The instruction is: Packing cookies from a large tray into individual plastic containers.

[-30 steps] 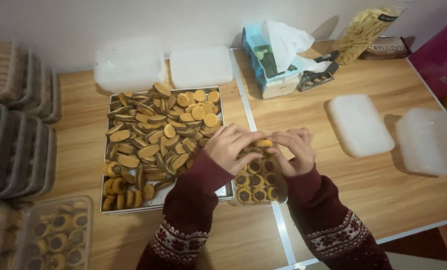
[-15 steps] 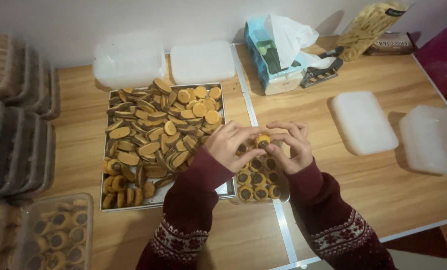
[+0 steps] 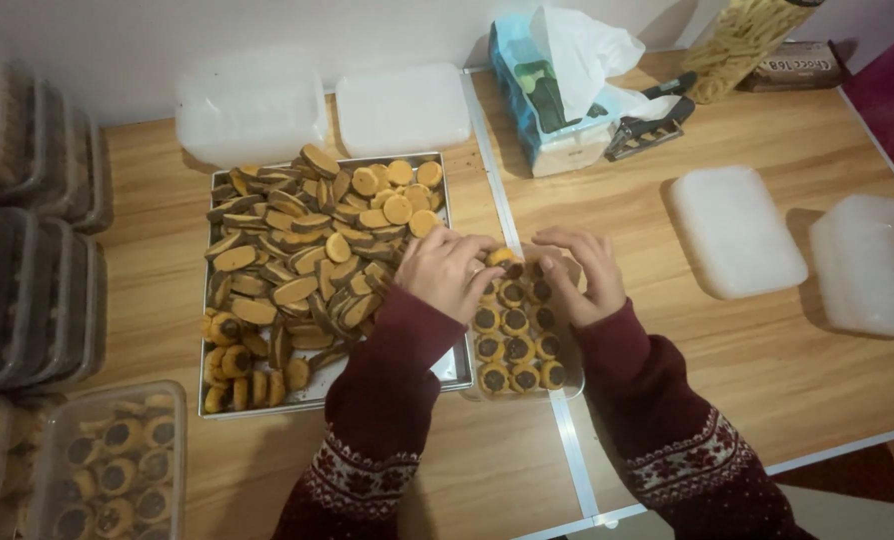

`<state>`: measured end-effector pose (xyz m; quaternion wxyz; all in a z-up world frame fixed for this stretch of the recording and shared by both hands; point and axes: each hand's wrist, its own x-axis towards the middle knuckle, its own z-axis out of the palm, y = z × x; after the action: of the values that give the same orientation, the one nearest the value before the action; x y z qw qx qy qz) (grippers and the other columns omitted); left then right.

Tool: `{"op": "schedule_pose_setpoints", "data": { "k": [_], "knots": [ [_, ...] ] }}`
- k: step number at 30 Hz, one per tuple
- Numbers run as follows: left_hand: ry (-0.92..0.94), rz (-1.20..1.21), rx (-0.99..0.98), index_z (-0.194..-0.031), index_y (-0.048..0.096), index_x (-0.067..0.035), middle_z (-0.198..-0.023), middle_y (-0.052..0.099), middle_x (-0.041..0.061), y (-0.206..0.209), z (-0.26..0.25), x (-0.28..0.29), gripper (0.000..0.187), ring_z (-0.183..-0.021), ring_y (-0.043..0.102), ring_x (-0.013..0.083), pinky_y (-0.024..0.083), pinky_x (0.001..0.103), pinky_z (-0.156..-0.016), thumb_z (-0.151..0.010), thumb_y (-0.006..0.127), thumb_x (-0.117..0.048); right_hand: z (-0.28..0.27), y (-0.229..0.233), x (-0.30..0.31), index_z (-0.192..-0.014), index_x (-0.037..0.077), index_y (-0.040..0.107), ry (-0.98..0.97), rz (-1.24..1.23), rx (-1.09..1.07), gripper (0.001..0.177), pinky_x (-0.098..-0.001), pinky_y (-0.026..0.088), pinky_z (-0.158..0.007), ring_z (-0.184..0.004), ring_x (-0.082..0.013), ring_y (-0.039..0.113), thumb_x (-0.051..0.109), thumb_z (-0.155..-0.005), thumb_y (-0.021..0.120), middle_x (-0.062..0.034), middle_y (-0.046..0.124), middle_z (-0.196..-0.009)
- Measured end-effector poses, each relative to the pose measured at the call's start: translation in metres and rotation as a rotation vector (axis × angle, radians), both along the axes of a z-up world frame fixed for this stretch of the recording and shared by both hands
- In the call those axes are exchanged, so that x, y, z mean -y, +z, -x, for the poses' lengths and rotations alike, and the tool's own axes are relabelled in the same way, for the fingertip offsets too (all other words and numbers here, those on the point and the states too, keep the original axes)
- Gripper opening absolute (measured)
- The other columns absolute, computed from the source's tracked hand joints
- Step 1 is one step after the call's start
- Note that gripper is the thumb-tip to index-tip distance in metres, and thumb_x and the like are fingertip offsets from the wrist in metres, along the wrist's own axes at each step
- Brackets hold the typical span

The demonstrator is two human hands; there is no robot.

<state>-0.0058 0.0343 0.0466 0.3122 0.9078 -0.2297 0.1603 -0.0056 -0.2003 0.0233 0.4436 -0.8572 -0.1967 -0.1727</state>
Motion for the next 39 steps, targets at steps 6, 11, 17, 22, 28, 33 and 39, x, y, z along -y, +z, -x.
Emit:
{"op": "schedule_pose_setpoints", "data": {
  "k": [6, 11, 17, 22, 28, 33, 39],
  "knots": [
    [0.029, -0.067, -0.018, -0.114, 0.069, -0.019, -0.090, 0.075, 0.001, -0.003, 0.002, 0.001, 0.025, -0.104, 0.061, 0.0200, 0.046, 0.039, -0.090, -0.095, 0.070, -0.035, -0.012, -0.032, 0.012, -0.131, 0.021, 0.069, 0.011, 0.028, -0.142, 0.043, -0.0481, 0.042, -0.107, -0.113, -0.0352, 0.058, 0.001, -0.096, 0.054, -0.0094, 0.068, -0.122],
    [0.050, -0.083, 0.012, -0.115, 0.065, -0.022, -0.085, 0.072, 0.000, -0.011, 0.002, 0.009, 0.029, -0.102, 0.061, 0.0217, 0.047, 0.039, -0.087, -0.090, 0.074, -0.032, -0.003, -0.007, -0.004, -0.129, 0.024, 0.069, -0.058, -0.069, -0.246, 0.041, -0.0504, 0.049, -0.103, -0.111, -0.0337, 0.066, 0.001, -0.100, 0.051, -0.0110, 0.072, -0.112],
    [0.024, -0.123, 0.012, -0.107, 0.068, -0.023, -0.084, 0.071, -0.002, -0.012, 0.003, 0.011, 0.024, -0.103, 0.058, 0.0201, 0.045, 0.038, -0.088, -0.084, 0.076, -0.029, -0.002, -0.006, -0.002, -0.133, 0.012, 0.061, 0.051, -0.157, -0.220, 0.044, -0.0510, 0.051, -0.101, -0.115, -0.0331, 0.068, -0.010, -0.097, 0.045, -0.0143, 0.075, -0.114],
    [-0.018, -0.180, -0.078, -0.106, 0.072, -0.024, -0.086, 0.071, -0.002, -0.018, 0.002, 0.011, 0.021, -0.106, 0.056, 0.0195, 0.042, 0.038, -0.092, -0.087, 0.074, -0.033, -0.001, -0.003, -0.003, -0.132, 0.016, 0.062, 0.011, -0.090, -0.214, 0.046, -0.0464, 0.054, -0.098, -0.111, -0.0276, 0.071, -0.008, -0.095, 0.049, -0.0062, 0.078, -0.111],
    [0.008, -0.293, -0.034, -0.104, 0.069, -0.025, -0.081, 0.071, -0.003, -0.028, 0.000, 0.014, 0.022, -0.102, 0.057, 0.0175, 0.040, 0.035, -0.093, -0.086, 0.075, -0.036, 0.007, 0.009, -0.005, -0.131, 0.013, 0.064, 0.003, -0.159, -0.266, 0.052, -0.0468, 0.057, -0.094, -0.106, -0.0285, 0.073, -0.014, -0.089, 0.049, -0.0093, 0.078, -0.104],
    [-0.014, -0.393, -0.128, -0.099, 0.068, -0.024, -0.080, 0.073, -0.001, -0.026, -0.001, 0.011, 0.015, -0.103, 0.055, 0.0178, 0.037, 0.036, -0.096, -0.087, 0.074, -0.032, 0.005, 0.011, -0.008, -0.127, 0.013, 0.068, 0.022, -0.158, -0.223, 0.048, -0.0457, 0.057, -0.094, -0.104, -0.0283, 0.073, -0.013, -0.089, 0.052, -0.0077, 0.079, -0.099],
    [-0.039, -0.394, -0.207, -0.097, 0.068, -0.022, -0.081, 0.075, 0.000, -0.025, -0.002, 0.010, 0.014, -0.101, 0.054, 0.0202, 0.038, 0.038, -0.093, -0.088, 0.075, -0.031, 0.001, 0.002, -0.004, -0.119, 0.012, 0.071, 0.035, -0.129, -0.195, 0.039, -0.0437, 0.058, -0.092, -0.101, -0.0242, 0.075, -0.009, -0.090, 0.059, -0.0049, 0.080, -0.097]
  ]
}}
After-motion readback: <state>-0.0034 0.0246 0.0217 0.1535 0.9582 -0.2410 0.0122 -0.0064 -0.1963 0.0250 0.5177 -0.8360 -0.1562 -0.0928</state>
